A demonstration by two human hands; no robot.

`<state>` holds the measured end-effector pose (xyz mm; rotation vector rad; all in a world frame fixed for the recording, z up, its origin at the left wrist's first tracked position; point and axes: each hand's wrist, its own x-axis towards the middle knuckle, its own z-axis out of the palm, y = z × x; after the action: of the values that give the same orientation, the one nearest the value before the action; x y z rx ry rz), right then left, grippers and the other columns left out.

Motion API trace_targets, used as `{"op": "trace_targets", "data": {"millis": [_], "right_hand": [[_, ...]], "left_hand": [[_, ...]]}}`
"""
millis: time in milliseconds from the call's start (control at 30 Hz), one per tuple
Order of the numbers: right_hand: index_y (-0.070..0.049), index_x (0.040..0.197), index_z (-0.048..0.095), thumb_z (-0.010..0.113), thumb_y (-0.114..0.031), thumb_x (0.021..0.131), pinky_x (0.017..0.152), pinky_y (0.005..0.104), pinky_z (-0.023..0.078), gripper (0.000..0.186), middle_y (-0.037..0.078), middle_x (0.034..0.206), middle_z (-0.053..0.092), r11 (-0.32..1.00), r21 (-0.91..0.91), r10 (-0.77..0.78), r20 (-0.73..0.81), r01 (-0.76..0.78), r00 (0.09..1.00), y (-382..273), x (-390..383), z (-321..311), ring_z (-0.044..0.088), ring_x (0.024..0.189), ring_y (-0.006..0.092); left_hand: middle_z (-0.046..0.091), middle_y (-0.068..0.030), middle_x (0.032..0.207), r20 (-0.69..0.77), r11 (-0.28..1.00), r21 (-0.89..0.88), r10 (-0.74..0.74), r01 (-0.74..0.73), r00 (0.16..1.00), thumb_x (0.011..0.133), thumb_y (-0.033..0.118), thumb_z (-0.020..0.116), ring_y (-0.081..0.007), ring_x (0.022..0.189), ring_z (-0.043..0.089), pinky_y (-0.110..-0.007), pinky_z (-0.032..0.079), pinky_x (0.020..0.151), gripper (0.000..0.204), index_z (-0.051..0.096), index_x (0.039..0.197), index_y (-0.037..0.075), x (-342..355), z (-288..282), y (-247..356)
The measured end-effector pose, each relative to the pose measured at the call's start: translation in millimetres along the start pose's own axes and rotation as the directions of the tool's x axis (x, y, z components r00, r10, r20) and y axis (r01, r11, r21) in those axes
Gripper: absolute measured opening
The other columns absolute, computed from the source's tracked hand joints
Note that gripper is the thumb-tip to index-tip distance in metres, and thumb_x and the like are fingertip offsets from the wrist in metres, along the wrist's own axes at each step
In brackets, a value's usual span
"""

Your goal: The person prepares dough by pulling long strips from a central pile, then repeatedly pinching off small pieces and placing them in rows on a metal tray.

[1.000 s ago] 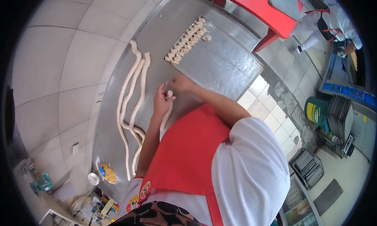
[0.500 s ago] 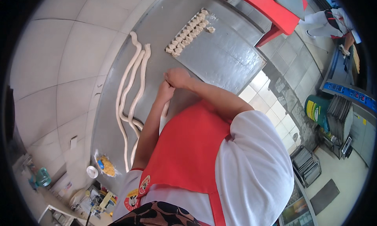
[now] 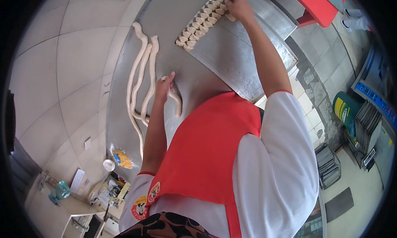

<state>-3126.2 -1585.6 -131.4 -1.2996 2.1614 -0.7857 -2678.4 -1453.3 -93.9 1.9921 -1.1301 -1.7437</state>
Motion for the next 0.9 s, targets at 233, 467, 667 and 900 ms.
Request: {"op": "trace_targets", "data": {"millis": [233, 467, 667, 900], "right_hand": [[-0.005, 0.12, 0.066, 0.074, -0.038, 0.083, 0.091, 0.0433, 0.052, 0.051, 0.017, 0.111, 0.068, 0.973, -0.224, -0.071, -0.082, 0.051, 0.994, -5, -46, 2, 0.064, 0.11, 0.0338], [-0.003, 0.107, 0.073, 0.067, -0.028, 0.085, 0.087, 0.0434, 0.054, 0.034, 0.021, 0.096, 0.072, 0.995, 0.091, -0.005, -0.268, 0.031, 0.963, -2, -18, -16, 0.069, 0.095, 0.0368], [-0.006, 0.114, 0.072, 0.064, -0.029, 0.087, 0.088, 0.0424, 0.053, 0.036, 0.021, 0.103, 0.072, 0.999, 0.038, -0.003, -0.215, 0.012, 0.977, 7, 10, -2, 0.069, 0.099, 0.0368], [-0.002, 0.123, 0.066, 0.063, -0.027, 0.091, 0.088, 0.0389, 0.053, 0.041, 0.02, 0.107, 0.072, 0.872, 0.486, 0.113, -0.312, 0.056, 0.943, 42, 12, 33, 0.07, 0.1, 0.0318]], "left_hand": [[0.053, 0.0009, 0.063, -0.058, 0.995, 0.081, 0.069, -0.065, 0.996, 0.085, 0.042, 0.078, -0.0102, 0.056, 0.051, -0.027, 0.039, 0.054, 0.04, 0.055, 0.074, 0.011, -9, 5, 6], [0.054, 0.0006, 0.064, -0.122, 0.983, 0.146, 0.126, -0.108, 0.984, 0.086, 0.04, 0.077, -0.0098, 0.058, 0.052, -0.027, 0.041, 0.056, 0.039, 0.055, 0.074, 0.011, -17, -4, -5], [0.056, -0.0003, 0.065, -0.108, 0.979, 0.146, 0.156, -0.14, 0.982, 0.087, 0.038, 0.076, -0.0099, 0.061, 0.053, -0.027, 0.042, 0.059, 0.037, 0.055, 0.076, 0.01, -23, -3, -7], [0.064, -0.0081, 0.086, -0.115, 0.755, 0.457, 0.575, -0.47, 0.81, 0.083, 0.024, 0.079, -0.0188, 0.075, 0.06, -0.033, 0.049, 0.069, 0.029, 0.061, 0.096, 0.006, -22, -17, -43]]}}
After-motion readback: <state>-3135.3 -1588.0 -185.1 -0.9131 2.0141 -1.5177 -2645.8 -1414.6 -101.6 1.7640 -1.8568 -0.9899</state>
